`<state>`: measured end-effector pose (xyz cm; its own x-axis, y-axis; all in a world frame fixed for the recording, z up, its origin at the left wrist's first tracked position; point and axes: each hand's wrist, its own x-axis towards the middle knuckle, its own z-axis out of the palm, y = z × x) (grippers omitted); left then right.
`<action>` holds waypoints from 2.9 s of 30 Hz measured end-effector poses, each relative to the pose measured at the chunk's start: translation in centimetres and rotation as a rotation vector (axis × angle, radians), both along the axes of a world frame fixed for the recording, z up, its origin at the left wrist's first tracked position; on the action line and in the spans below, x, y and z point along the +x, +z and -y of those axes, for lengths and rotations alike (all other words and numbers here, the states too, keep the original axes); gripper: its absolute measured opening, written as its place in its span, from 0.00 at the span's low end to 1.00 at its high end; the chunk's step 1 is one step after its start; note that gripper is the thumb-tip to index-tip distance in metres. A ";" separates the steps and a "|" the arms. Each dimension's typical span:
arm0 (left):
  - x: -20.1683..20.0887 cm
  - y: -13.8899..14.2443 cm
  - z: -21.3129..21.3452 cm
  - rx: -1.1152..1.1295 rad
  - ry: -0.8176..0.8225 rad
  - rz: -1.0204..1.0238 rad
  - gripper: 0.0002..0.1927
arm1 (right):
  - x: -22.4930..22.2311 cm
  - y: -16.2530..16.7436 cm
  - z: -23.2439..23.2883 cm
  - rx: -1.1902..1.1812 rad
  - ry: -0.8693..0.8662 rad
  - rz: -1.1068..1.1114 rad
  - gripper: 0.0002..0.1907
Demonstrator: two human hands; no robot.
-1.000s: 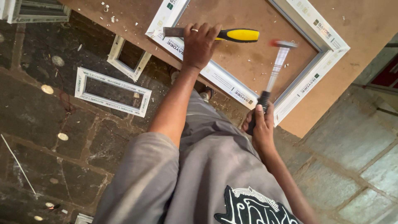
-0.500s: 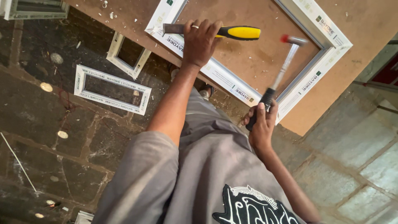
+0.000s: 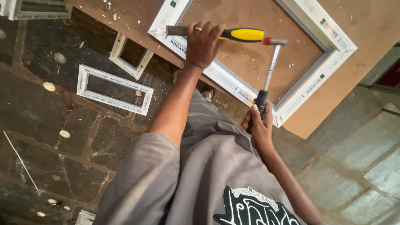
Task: The person uses a rubber mallet and a utility knife to assemble a white window frame on a workbench. They repeatedly tap the frame corners to seat the joints and occasionally scrape or trim the edges with the knife. The frame remains on the bench throughout the clip.
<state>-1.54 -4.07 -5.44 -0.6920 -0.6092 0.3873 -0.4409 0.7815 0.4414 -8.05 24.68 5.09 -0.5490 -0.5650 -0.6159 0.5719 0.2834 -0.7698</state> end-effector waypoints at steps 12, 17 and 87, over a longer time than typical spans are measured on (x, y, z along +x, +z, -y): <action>0.2 -0.4 0.0 0.042 -0.031 0.018 0.23 | -0.3 0.4 0.3 0.034 0.032 -0.031 0.12; 0.2 -0.6 -0.1 0.002 -0.017 0.013 0.24 | -0.3 0.2 0.0 -0.001 -0.012 -0.017 0.13; -0.6 -0.3 0.1 0.111 0.051 0.036 0.20 | -1.0 -2.1 0.0 -0.033 0.000 0.053 0.13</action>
<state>-2.11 -4.15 -5.69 -0.6708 -0.6821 0.2912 -0.4961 0.7046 0.5074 -9.02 24.66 2.96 -0.5167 -0.5850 -0.6252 0.6119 0.2585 -0.7475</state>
